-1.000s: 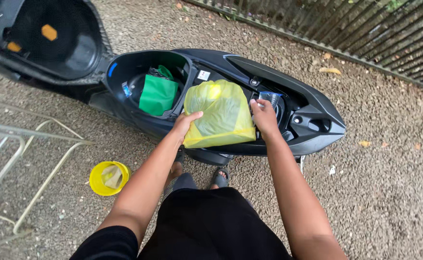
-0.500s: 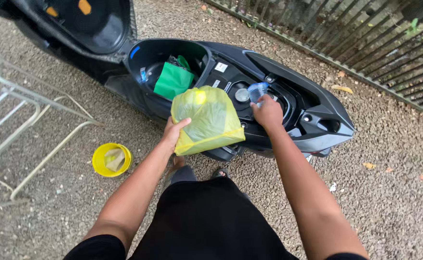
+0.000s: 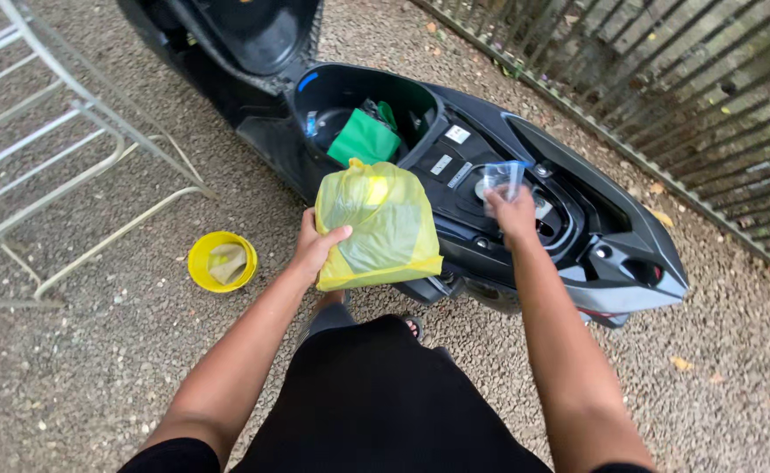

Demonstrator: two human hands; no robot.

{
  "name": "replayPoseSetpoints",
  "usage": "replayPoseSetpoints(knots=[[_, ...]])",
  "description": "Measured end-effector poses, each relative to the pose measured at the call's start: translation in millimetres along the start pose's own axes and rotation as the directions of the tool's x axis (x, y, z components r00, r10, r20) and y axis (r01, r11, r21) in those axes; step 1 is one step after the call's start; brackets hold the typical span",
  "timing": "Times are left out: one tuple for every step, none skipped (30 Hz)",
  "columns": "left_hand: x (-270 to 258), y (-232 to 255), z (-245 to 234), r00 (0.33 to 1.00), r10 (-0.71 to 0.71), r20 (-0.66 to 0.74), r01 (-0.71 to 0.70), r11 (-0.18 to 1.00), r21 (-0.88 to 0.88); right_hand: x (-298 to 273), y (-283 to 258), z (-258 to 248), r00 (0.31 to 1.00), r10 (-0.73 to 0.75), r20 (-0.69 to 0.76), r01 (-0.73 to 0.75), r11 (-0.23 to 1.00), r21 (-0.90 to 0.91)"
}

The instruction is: The person unloads groceries from a motorcycle storage compartment, carries a metal rack to the side, and wipes down the interior of the trunk and its items with a cloth after dipping it in a yellow bucket of water.

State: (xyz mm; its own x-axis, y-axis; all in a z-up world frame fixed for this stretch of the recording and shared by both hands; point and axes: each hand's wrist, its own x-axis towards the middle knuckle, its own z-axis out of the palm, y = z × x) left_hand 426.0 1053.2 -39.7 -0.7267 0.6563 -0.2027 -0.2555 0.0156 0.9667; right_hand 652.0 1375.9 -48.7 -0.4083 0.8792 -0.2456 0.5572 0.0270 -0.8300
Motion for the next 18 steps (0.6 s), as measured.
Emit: replayPoseSetpoints(knots=[[-6, 1, -5, 0.999, -0.029, -0.02, 0.028, 0.999, -0.033, -13, -9, 7, 0.987, -0.014, 0.157, -0.054, 0.904, 0.425], [-11, 3, -9, 0.998, -0.057, -0.038, 0.055, 0.996, -0.068, -29, -19, 15, 0.957, -0.004, 0.29, -0.177, 0.784, 0.595], [-18, 7, -13, 0.997, -0.056, -0.058, 0.052, 0.996, -0.073, -47, -32, 23, 0.906, -0.02, 0.422, -0.318, 0.626, 0.712], [-23, 11, -17, 0.997, -0.047, -0.065, 0.041, 0.994, -0.1, -64, -44, 31, 0.899, -0.026, 0.438, -0.325, 0.633, 0.703], [-29, 16, -22, 0.996, -0.036, -0.081, 0.025, 0.991, -0.129, -79, -55, 40, 0.812, -0.16, 0.562, -0.409, 0.531, 0.742], [-34, 23, -26, 0.993, -0.032, -0.11, 0.017, 0.99, -0.137, -91, -64, 47, 0.699, -0.302, 0.649, -0.508, 0.43, 0.747], [-40, 28, -30, 0.993, -0.004, -0.117, -0.014, 0.988, -0.152, -98, -71, 55, 0.672, -0.306, 0.674, -0.522, 0.449, 0.725], [-48, 35, -36, 0.992, 0.024, -0.125, -0.045, 0.985, -0.166, -104, -75, 65, 0.642, -0.363, 0.675, -0.477, 0.5, 0.723], [-56, 42, -42, 0.985, 0.029, -0.168, -0.06, 0.982, -0.177, -106, -80, 75, 0.601, -0.421, 0.68, -0.429, 0.548, 0.718], [-65, 49, -48, 0.984, 0.048, -0.174, -0.079, 0.982, -0.174, -108, -84, 82, 0.565, -0.424, 0.707, -0.442, 0.569, 0.694], [-76, 57, -56, 0.981, 0.065, -0.182, -0.096, 0.981, -0.167, -111, -89, 92, 0.548, -0.399, 0.735, -0.424, 0.625, 0.655], [-88, 64, -64, 0.971, 0.067, -0.228, -0.108, 0.979, -0.174, -115, -94, 101, 0.53, -0.374, 0.761, -0.402, 0.679, 0.614], [-101, 71, -71, 0.956, -0.026, -0.292, -0.029, 0.983, -0.182, -120, -100, 111, 0.494, -0.372, 0.786, -0.412, 0.696, 0.588], [-116, 77, -78, 0.928, -0.119, -0.352, 0.05, 0.979, -0.198, -126, -108, 121, 0.443, -0.377, 0.813, -0.481, 0.666, 0.57], [-130, 83, -86, 0.915, -0.118, -0.386, 0.038, 0.977, -0.208, -133, -117, 134, 0.395, -0.386, 0.834, -0.545, 0.632, 0.551], [-144, 88, -93, 0.899, -0.158, -0.409, 0.05, 0.964, -0.261, -143, -124, 147, 0.361, -0.384, 0.85, -0.551, 0.648, 0.526], [-153, 94, -102, 0.886, -0.187, -0.424, 0.053, 0.95, -0.309, -152, -132, 158, 0.342, -0.371, 0.863, -0.582, 0.638, 0.505], [-164, 99, -113, 0.876, -0.176, -0.45, 0.03, 0.949, -0.314, -161, -140, 169, 0.323, -0.357, 0.876, -0.611, 0.628, 0.481]])
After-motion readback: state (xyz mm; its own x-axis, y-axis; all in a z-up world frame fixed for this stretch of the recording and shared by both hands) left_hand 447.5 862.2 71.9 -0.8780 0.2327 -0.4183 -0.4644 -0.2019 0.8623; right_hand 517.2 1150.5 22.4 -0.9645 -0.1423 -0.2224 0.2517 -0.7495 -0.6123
